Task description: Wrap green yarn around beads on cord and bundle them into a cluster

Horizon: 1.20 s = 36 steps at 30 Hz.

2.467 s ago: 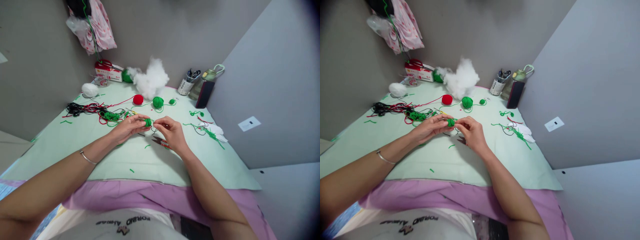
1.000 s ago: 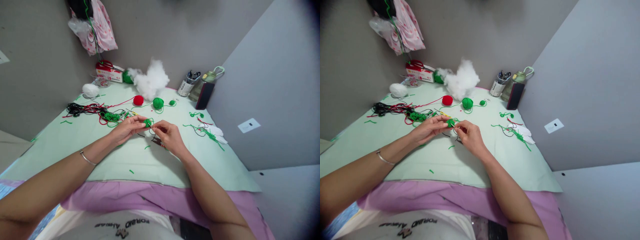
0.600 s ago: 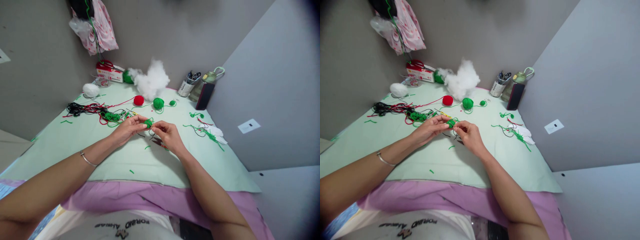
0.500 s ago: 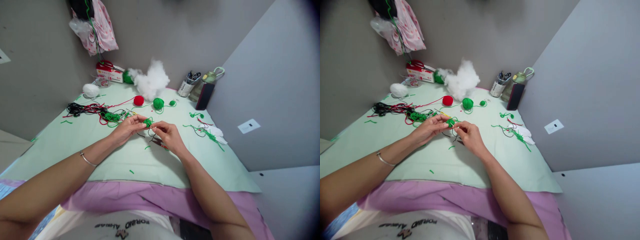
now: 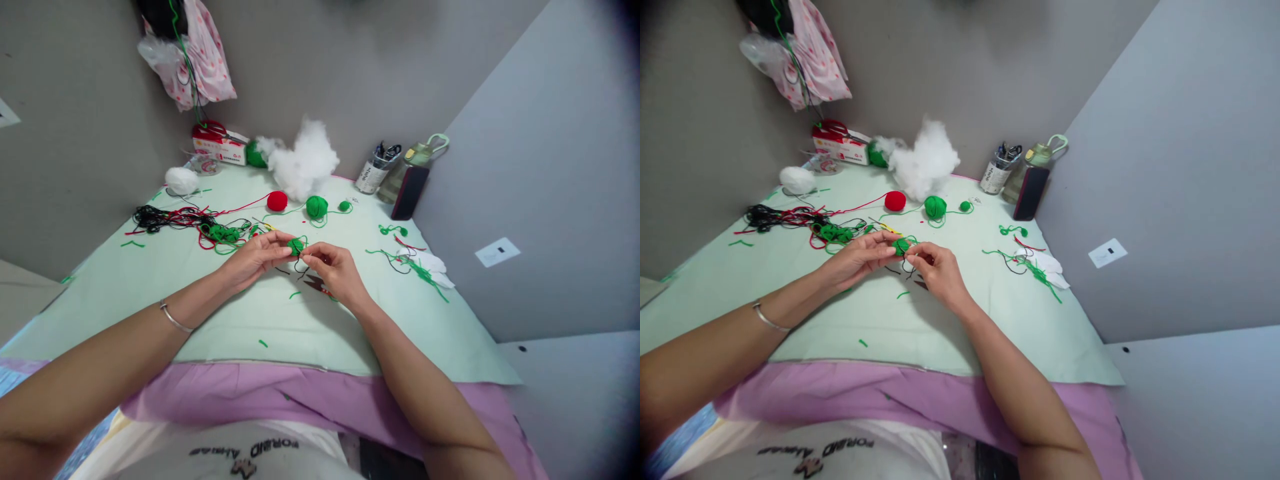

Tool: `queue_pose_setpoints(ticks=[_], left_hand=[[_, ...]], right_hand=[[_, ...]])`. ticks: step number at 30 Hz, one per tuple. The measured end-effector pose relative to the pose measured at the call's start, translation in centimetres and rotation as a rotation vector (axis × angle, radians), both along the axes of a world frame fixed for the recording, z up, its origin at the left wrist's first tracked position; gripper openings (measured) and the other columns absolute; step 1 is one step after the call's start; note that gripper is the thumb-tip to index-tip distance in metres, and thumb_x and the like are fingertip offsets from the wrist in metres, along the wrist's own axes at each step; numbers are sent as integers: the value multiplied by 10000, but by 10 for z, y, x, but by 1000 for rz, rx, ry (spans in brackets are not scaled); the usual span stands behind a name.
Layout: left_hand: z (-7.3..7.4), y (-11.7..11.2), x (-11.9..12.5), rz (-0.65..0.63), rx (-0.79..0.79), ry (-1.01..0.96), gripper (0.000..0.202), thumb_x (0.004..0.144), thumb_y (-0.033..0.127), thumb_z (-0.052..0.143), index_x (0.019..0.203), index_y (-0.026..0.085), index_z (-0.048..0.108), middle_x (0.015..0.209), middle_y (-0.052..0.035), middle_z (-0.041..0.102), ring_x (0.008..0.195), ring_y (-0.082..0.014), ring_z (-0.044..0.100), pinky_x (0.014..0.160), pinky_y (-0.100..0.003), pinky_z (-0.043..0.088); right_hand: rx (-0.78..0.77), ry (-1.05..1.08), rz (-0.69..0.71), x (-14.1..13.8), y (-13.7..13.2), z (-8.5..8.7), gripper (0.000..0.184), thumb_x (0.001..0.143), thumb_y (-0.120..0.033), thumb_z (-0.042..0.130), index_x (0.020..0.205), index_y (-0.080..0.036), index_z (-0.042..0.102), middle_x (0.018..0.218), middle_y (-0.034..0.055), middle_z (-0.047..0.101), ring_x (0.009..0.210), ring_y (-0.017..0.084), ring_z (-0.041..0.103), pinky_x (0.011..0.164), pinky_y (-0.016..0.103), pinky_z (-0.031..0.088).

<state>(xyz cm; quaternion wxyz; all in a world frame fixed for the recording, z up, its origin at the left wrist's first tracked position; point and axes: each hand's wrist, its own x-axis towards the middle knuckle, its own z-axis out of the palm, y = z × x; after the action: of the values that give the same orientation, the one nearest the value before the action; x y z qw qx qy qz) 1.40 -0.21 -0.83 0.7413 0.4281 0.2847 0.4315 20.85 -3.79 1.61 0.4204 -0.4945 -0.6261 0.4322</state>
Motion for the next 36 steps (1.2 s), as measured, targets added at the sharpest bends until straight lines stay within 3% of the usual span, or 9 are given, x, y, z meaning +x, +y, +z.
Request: queue_pose_setpoints(ticks=[6,12,20,23,25,28,30,34,36], left_hand=[[-1,-3,3,52,38,83,356,661,255,885,957,182,699,948,-11,712,901,-157,677,957,-349,513],[0,-5,7,151,215,241,338,656,300,873,911,185,683,909,-9,679,862,-169,641,852,-330,493],[0,-9,10,130,296,315,280,659,259,822,892,181,688,906,-21,685,868,-185,636,844,-341,490],[0,-9,11,114,290,359,302,652,266,825,908,183,687,931,-25,691,849,-182,632,820,-339,485],[-2,-8,10,104,280,394,317,646,275,829,914,182,688,948,-28,689,838,-178,629,806,-335,479],[-6,-6,9,72,272,407,315,640,264,826,913,180,692,914,-23,680,829,-175,626,798,-331,477],[-7,-4,9,60,275,418,304,631,243,825,901,180,700,887,-21,677,824,-174,623,803,-333,483],[-5,-2,7,71,260,425,294,623,226,840,887,183,717,889,-27,689,828,-173,631,842,-348,505],[-5,-1,5,45,201,376,319,648,261,851,927,188,715,876,-21,694,802,-170,650,849,-368,526]], right_hand=[[-34,36,-43,-4,2,-6,296,770,-447,722,744,-183,591,590,-51,484,516,88,376,493,236,313],[25,34,-26,-6,0,-5,205,815,-357,665,857,-208,530,713,-24,598,596,130,579,588,263,468],[360,-451,-45,-6,-7,-5,101,931,-258,552,895,-217,636,858,38,673,700,148,600,666,281,443],[395,-273,-108,-3,-6,5,116,927,-303,590,875,-211,638,947,56,670,690,135,605,638,276,456],[308,-41,-132,1,-5,15,186,939,-394,586,893,-214,588,945,53,677,638,123,612,573,263,456],[89,208,-64,11,-4,29,313,926,-529,581,898,-231,493,797,14,666,539,117,592,490,246,430],[41,280,-54,23,-1,37,358,897,-566,610,881,-240,464,652,-35,583,483,104,527,471,235,409],[219,366,-215,49,6,47,360,874,-547,644,836,-255,438,561,-93,310,429,81,276,419,229,276],[248,356,-236,55,8,48,339,888,-528,627,822,-256,437,588,-85,276,445,87,239,420,241,249]])
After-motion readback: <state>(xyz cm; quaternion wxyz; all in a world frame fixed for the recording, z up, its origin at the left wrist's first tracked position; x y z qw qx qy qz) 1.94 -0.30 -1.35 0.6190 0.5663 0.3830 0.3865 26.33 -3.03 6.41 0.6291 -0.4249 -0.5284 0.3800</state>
